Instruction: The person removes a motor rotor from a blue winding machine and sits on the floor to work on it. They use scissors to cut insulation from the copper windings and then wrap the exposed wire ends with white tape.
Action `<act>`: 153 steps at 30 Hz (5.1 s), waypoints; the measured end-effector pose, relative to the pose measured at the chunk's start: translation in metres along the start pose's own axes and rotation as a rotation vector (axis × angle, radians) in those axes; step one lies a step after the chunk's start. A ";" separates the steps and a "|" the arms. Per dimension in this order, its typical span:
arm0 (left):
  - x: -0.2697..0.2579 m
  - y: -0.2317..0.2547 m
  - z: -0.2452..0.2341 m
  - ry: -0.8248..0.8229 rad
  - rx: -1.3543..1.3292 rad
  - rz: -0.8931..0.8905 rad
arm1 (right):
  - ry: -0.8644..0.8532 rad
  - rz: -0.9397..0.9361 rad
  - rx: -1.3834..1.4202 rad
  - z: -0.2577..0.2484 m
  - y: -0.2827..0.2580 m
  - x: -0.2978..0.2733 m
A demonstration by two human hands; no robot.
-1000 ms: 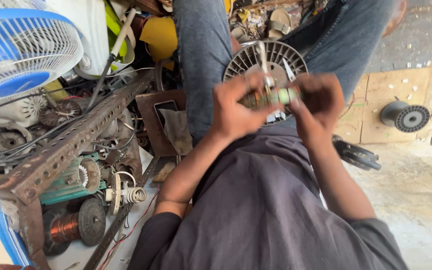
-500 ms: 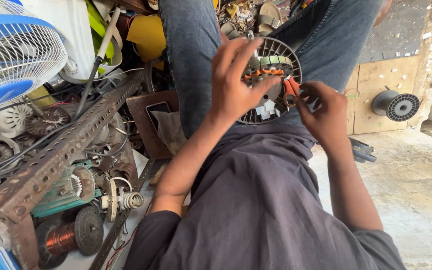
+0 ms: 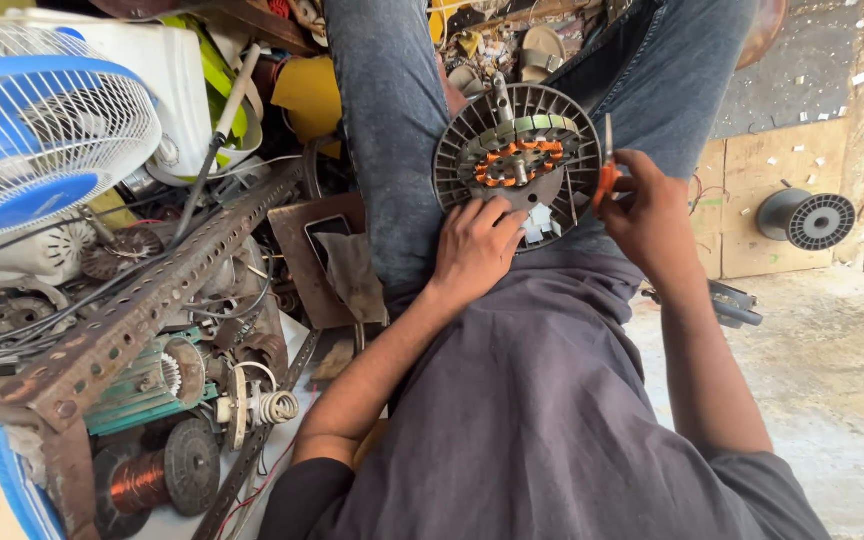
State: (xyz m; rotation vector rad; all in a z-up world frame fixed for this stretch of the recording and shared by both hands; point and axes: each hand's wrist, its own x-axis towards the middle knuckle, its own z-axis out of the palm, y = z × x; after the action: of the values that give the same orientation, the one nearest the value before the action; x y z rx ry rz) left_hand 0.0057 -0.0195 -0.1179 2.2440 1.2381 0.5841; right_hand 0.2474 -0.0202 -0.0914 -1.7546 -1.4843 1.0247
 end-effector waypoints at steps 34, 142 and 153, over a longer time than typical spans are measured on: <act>-0.002 0.039 -0.023 0.419 -1.373 -0.332 | -0.253 -0.281 0.236 0.026 -0.047 -0.055; -0.010 0.039 -0.033 0.194 -1.334 -0.257 | -0.197 -0.107 0.362 -0.002 -0.039 -0.015; -0.006 0.071 -0.063 0.213 -1.016 -0.160 | -0.353 0.102 1.248 0.032 -0.015 -0.045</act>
State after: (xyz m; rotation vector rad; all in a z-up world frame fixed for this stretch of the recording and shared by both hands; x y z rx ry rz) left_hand 0.0114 -0.0431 -0.0254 1.2443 0.8818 1.0969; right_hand 0.2093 -0.0625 -0.0876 -0.7488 -0.5768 1.8183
